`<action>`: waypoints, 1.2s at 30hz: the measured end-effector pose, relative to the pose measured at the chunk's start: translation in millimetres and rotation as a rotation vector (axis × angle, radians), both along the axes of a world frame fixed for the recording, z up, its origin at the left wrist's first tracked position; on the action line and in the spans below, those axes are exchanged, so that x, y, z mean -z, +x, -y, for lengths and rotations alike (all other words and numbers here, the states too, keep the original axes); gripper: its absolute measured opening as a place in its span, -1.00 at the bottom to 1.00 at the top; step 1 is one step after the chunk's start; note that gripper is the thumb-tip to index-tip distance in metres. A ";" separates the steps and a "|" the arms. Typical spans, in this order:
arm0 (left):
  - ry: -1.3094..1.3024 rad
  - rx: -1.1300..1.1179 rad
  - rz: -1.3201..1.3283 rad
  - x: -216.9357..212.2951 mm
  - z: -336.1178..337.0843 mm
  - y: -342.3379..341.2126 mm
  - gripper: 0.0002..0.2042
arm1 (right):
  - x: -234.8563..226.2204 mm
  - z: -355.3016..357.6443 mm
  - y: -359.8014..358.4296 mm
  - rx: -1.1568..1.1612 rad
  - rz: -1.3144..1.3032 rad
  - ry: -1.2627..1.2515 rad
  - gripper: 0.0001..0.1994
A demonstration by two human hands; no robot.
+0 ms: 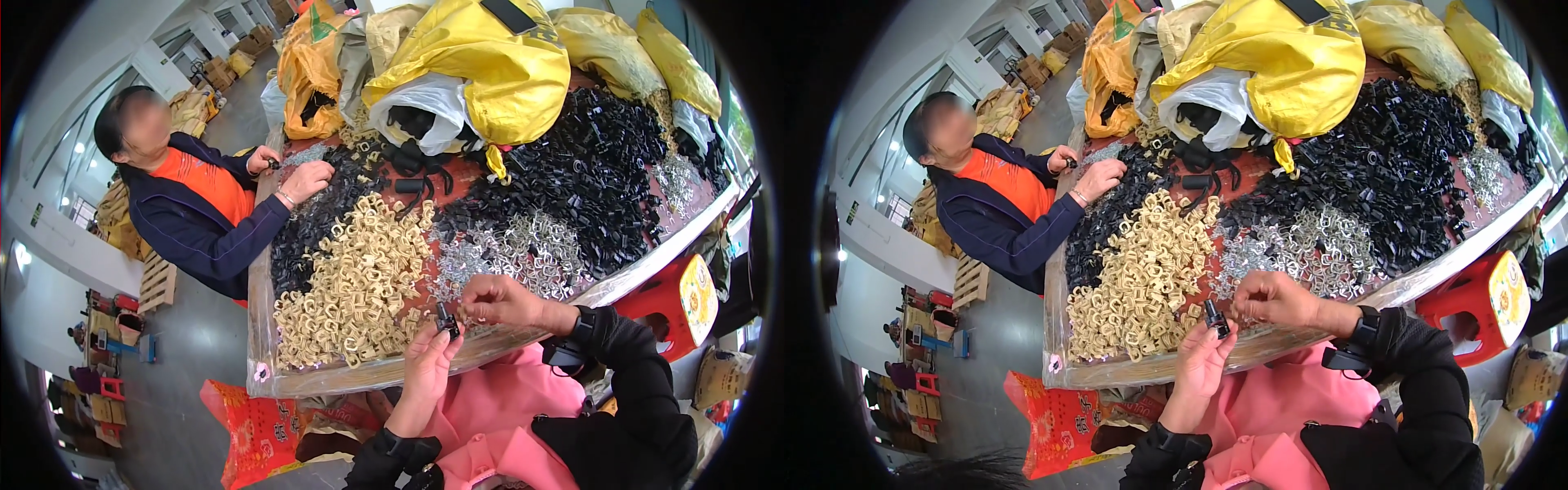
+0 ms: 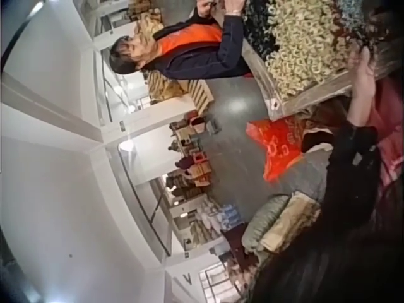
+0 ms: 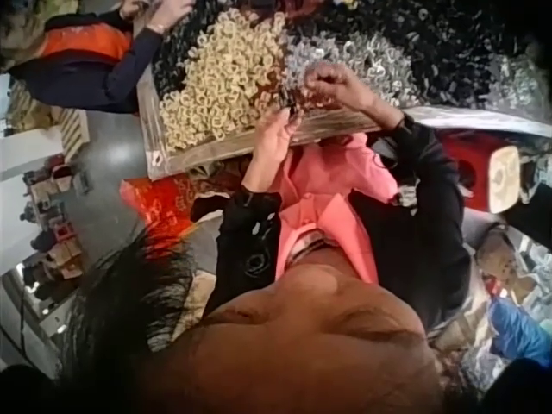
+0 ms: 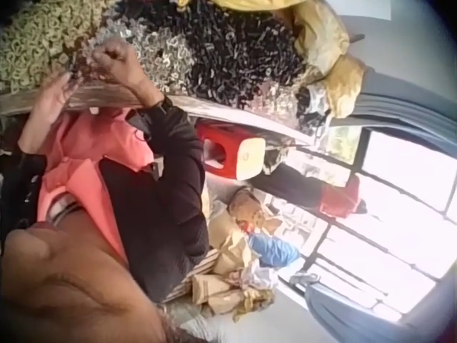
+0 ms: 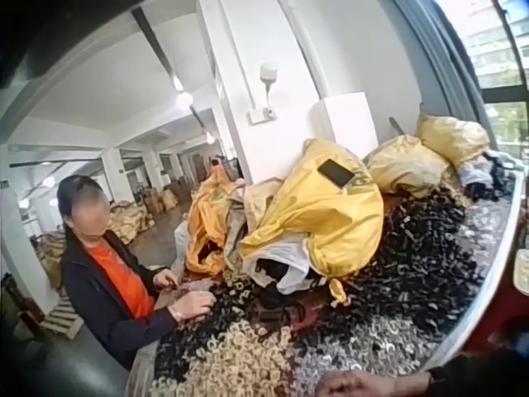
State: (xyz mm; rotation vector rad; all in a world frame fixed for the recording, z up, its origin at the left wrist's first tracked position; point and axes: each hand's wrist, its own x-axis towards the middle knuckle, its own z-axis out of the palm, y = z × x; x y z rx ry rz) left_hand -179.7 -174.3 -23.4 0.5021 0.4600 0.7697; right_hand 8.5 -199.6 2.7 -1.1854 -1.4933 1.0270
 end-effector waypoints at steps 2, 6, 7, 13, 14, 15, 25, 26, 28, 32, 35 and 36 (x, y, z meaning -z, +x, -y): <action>-0.021 0.046 -0.073 -0.4 0.1 -3.9 -0.82 | -12.4 0.9 6.9 -0.017 -0.032 0.025 -0.91; -0.055 0.102 -0.027 -6.4 6.7 -3.8 -0.82 | -27.8 7.2 -1.1 -0.066 -0.068 0.108 -0.91; -0.055 0.101 -0.027 -7.4 8.5 -4.6 -0.82 | -29.2 8.4 -6.3 -0.083 -0.039 0.140 -0.90; -0.067 0.113 0.002 -6.2 16.1 -10.2 -0.81 | -23.2 13.9 -20.0 -0.107 0.042 0.174 -0.89; -0.076 0.115 0.002 -5.1 16.8 -11.3 -0.81 | -23.0 14.5 -22.7 -0.090 0.069 0.187 -0.89; -0.080 0.111 0.004 -4.1 17.5 -12.7 -0.81 | -22.8 14.9 -25.6 -0.073 0.096 0.200 -0.89; 0.072 -0.050 -0.109 -9.9 -10.8 -42.9 -0.85 | -6.3 1.6 -30.5 0.096 0.041 0.015 -0.87; 0.069 -0.052 -0.108 -9.4 -14.6 -47.7 -0.85 | 0.5 -0.1 -27.5 0.058 0.204 0.089 -0.86; 0.344 -0.173 -0.387 -6.9 -22.0 -56.3 -0.86 | 8.5 -6.3 -26.3 -0.023 0.528 0.242 -0.83; 0.466 -0.266 -0.528 -2.7 -23.1 -54.0 -0.88 | 18.7 -9.4 -48.4 -0.041 1.093 0.257 -0.88; 0.395 -0.283 -0.483 -4.2 -25.9 -51.8 -0.86 | 36.4 -14.3 -53.2 -0.036 1.173 0.314 -0.88; 0.328 -0.275 -0.440 -5.3 -27.1 -51.3 -0.84 | 39.9 -16.0 -51.6 -0.031 1.211 0.338 -0.87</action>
